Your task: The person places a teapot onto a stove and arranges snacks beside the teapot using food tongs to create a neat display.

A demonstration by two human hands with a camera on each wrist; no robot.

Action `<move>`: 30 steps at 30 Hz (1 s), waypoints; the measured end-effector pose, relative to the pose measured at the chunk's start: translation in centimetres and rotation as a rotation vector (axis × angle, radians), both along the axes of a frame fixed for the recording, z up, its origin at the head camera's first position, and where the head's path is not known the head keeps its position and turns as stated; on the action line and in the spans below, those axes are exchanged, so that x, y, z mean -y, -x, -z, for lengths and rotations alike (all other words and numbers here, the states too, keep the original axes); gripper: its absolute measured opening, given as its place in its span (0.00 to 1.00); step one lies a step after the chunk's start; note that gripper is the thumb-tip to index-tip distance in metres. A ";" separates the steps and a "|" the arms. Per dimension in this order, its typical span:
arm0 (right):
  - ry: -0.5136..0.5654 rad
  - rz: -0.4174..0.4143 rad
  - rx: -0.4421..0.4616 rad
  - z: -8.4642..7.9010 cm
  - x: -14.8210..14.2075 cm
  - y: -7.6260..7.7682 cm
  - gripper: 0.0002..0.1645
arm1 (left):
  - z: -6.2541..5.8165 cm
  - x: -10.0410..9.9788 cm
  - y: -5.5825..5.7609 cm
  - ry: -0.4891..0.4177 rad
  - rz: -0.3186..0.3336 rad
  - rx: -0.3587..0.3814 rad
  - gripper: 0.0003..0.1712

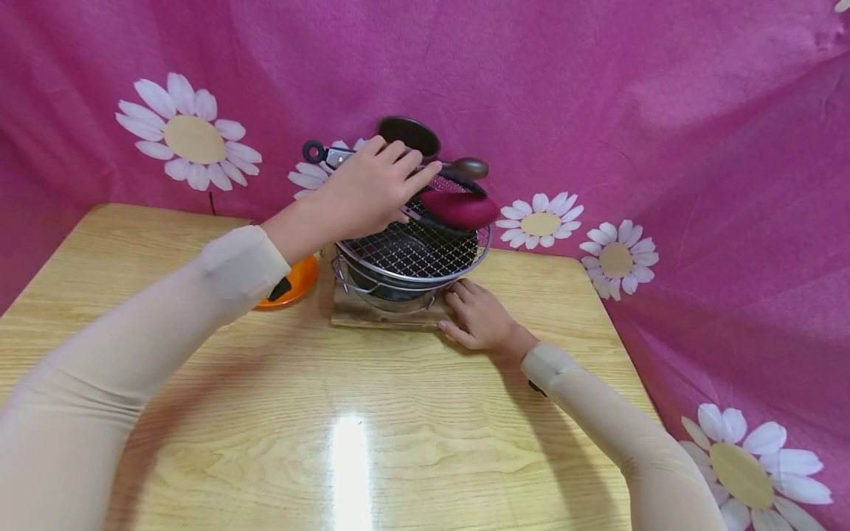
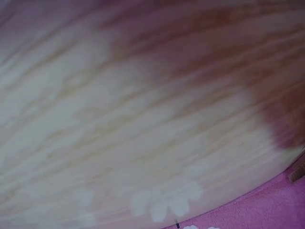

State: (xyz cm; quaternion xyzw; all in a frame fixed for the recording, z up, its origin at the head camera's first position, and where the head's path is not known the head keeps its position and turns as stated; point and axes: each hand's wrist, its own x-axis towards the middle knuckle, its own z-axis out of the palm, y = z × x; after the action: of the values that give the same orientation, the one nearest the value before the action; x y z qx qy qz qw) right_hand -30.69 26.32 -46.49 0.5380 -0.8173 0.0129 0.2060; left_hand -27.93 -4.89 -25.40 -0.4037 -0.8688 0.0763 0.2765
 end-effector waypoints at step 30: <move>0.060 0.010 -0.004 0.0 0.4 -0.3 0.41 | 0.5 0.3 0.3 -0.033 -0.034 0.063 0.49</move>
State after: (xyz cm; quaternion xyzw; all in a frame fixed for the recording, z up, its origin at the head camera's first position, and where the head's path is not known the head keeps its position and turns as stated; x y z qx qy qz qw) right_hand -30.38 25.93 -46.50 0.5277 -0.8187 0.0351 0.2238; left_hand -28.27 -5.23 -25.90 -0.3866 -0.8848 0.0542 0.2544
